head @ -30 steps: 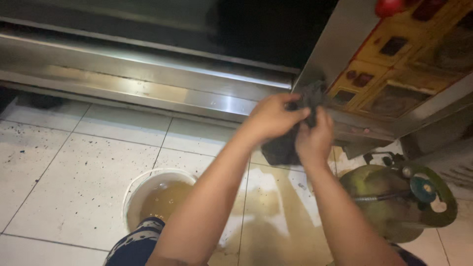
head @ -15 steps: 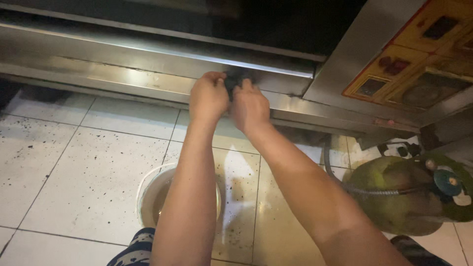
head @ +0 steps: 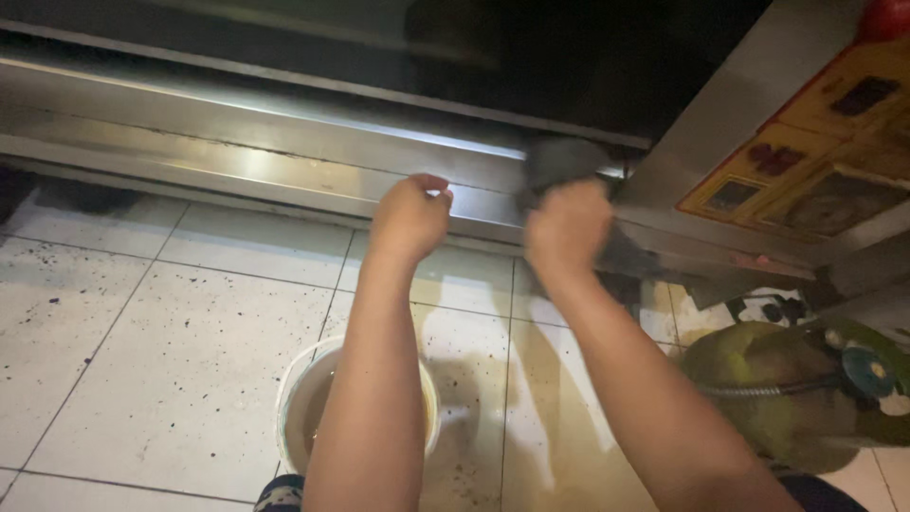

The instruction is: The person cleans the exterior of a commercial oven using a dark cloth. They wipe the control panel, door frame, and glass, repeatedly dipping the cloth into a bucket of water to rinse it.

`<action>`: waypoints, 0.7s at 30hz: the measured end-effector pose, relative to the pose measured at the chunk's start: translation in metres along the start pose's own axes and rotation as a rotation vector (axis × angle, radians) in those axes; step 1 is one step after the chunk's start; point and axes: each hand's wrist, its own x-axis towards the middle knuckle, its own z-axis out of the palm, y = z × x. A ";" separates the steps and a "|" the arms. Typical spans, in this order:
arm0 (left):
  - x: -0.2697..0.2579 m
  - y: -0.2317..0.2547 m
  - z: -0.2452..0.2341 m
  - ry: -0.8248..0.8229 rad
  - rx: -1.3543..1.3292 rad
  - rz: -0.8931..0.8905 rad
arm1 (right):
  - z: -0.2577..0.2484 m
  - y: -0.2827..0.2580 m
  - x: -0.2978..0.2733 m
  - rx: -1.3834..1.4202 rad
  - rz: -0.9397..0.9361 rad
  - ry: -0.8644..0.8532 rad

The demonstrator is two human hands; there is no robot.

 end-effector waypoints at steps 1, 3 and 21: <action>-0.003 -0.004 0.001 0.022 0.005 0.022 | 0.007 -0.025 0.010 -0.041 -0.036 -0.081; 0.003 -0.005 -0.006 0.090 0.017 0.085 | 0.012 -0.069 0.035 -0.118 -0.268 0.194; -0.009 0.020 -0.002 0.019 0.206 -0.002 | -0.022 -0.074 0.037 -0.148 -0.270 -0.218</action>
